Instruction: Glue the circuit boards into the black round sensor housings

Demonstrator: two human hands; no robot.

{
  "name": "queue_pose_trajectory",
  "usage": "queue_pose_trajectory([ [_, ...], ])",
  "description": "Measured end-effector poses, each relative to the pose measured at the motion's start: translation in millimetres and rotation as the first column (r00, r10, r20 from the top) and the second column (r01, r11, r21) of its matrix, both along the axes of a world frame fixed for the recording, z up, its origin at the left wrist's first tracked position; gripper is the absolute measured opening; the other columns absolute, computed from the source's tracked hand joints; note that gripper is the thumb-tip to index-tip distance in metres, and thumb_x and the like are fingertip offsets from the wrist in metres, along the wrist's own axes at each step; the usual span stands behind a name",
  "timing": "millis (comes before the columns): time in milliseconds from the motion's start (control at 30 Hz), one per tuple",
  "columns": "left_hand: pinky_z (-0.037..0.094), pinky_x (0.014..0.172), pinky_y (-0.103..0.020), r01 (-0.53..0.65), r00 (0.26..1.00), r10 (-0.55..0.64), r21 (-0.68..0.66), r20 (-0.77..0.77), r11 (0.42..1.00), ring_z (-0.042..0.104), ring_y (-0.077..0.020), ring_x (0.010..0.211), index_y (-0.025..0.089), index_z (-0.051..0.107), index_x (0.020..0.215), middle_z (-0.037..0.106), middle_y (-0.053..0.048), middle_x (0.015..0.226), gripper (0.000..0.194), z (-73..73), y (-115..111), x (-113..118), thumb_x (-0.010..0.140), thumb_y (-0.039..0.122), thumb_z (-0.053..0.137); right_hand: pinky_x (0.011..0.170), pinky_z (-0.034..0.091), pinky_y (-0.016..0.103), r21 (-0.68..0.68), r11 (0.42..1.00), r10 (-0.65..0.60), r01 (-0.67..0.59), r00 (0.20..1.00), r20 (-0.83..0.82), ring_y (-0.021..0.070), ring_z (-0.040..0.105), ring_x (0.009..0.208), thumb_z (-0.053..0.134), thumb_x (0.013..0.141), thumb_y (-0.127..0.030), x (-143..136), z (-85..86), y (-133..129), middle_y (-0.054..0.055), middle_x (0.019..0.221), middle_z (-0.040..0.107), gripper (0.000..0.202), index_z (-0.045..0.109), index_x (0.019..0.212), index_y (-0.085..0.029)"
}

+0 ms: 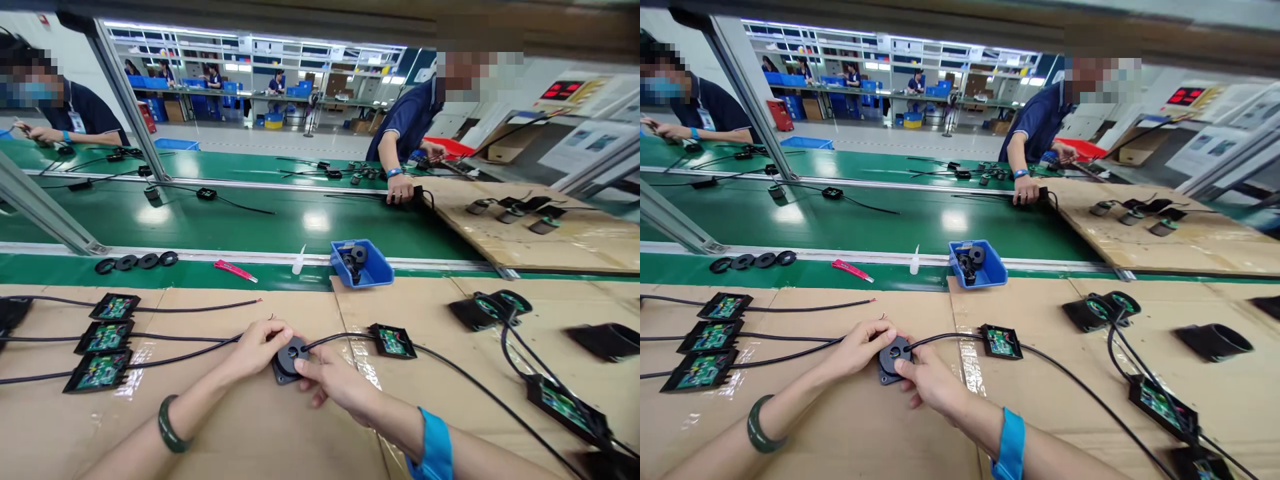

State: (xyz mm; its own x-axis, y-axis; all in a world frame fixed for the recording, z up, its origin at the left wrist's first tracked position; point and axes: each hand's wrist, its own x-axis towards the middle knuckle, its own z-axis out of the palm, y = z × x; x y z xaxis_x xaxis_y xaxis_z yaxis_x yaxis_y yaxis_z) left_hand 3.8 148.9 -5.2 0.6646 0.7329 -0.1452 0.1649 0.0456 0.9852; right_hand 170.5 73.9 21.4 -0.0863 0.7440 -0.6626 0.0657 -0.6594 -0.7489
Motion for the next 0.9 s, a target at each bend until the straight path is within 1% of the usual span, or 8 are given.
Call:
queue_pose_trajectory([
  [133,0.05,0.088,-0.034,0.128,0.992,-0.128,-0.038,0.012,0.991,0.067,-0.0229,0.092,0.015,0.076,0.092,0.076,-0.007,0.092,0.043,4.5,10.3,-5.0,0.092,0.049,0.049,0.048,0.047,0.02,0.01,1.0,-0.002,0.002,1.0,0.008,0.0114,0.058,0.07,0.071,0.071,-0.041,-0.2,-3.5,-0.6,0.007,0.097,0.06,0.045,0.058,0.105,-0.014],
  [233,0.051,0.085,-0.032,0.172,0.985,-0.172,-0.055,0.015,0.983,0.067,-0.0223,0.092,0.015,0.073,0.099,0.075,-0.008,0.099,0.034,7.0,12.8,-6.9,0.083,0.043,0.062,0.051,0.047,0.021,0.013,1.0,-0.001,0.001,1.0,0.005,0.0123,0.058,0.071,0.07,0.071,-0.04,0.4,-5.1,-1.1,0.004,0.09,0.059,0.044,0.058,0.105,-0.015],
  [300,0.051,0.083,-0.03,0.165,0.986,-0.165,-0.047,0.009,0.985,0.067,-0.0211,0.092,0.016,0.071,0.102,0.074,-0.007,0.102,0.034,7.7,10.7,-6.9,0.077,0.037,0.067,0.052,0.046,0.021,0.016,1.0,-0.005,0.005,1.0,0.005,0.0129,0.058,0.071,0.069,0.072,-0.039,0.3,-6.0,-1.5,0.002,0.085,0.058,0.043,0.057,0.105,-0.016],
  [433,0.05,0.082,-0.03,0.097,0.995,-0.097,-0.002,-0.022,0.995,0.064,-0.0201,0.089,0.017,0.067,0.095,0.072,-0.005,0.099,0.02,7.8,2.0,-1.7,0.078,0.029,0.063,0.051,0.041,0.023,0.034,0.999,-0.019,0.018,1.0,0.02,0.0132,0.055,0.068,0.07,0.07,-0.042,-1.3,-9.1,-2.9,-0.001,0.078,0.054,0.043,0.056,0.103,-0.018],
  [567,0.044,0.096,-0.037,-0.017,0.997,0.024,0.095,-0.068,0.995,0.058,-0.0224,0.094,0.02,0.059,0.085,0.068,-0.004,0.094,0.006,6.2,-11.7,8.6,0.083,0.024,0.055,0.05,0.037,0.024,0.043,0.999,-0.002,0.001,1.0,0.018,0.0141,0.051,0.062,0.069,0.063,-0.055,-0.9,-13.4,-3.8,-0.004,0.066,0.05,0.054,0.056,0.099,-0.017],
  [700,0.037,0.106,-0.044,-0.078,0.989,0.099,0.18,-0.112,0.98,0.058,-0.0237,0.098,0.021,0.058,0.093,0.065,-0.005,0.096,0.02,3.7,-27.1,12.8,0.095,0.031,0.04,0.05,0.032,0.024,0.042,0.998,0.042,-0.042,0.999,0.003,0.0127,0.045,0.056,0.069,0.058,-0.064,3.0,-15.3,-1.4,-0.005,0.059,0.049,0.061,0.057,0.094,-0.016],
  [800,0.031,0.113,-0.048,-0.039,0.988,0.072,0.224,-0.139,0.974,0.057,-0.0243,0.109,0.022,0.057,0.104,0.064,-0.006,0.108,0.027,5.8,-33.5,9.0,0.099,0.036,0.034,0.049,0.03,0.025,0.038,0.996,0.082,-0.082,0.997,-0.014,0.0125,0.045,0.055,0.069,0.058,-0.066,5.8,-15.8,1.3,-0.003,0.057,0.05,0.056,0.057,0.083,-0.017],
  [900,0.021,0.121,-0.049,0.064,0.989,-0.028,0.251,-0.145,0.966,0.054,-0.0246,0.118,0.024,0.056,0.112,0.064,-0.006,0.116,0.024,10.5,-32.6,2.9,0.096,0.04,0.049,0.049,0.03,0.025,0.033,0.994,0.109,-0.108,0.993,-0.041,0.0117,0.043,0.052,0.069,0.06,-0.068,7.4,-17.7,1.9,-0.003,0.057,0.049,0.054,0.056,0.075,-0.018],
])
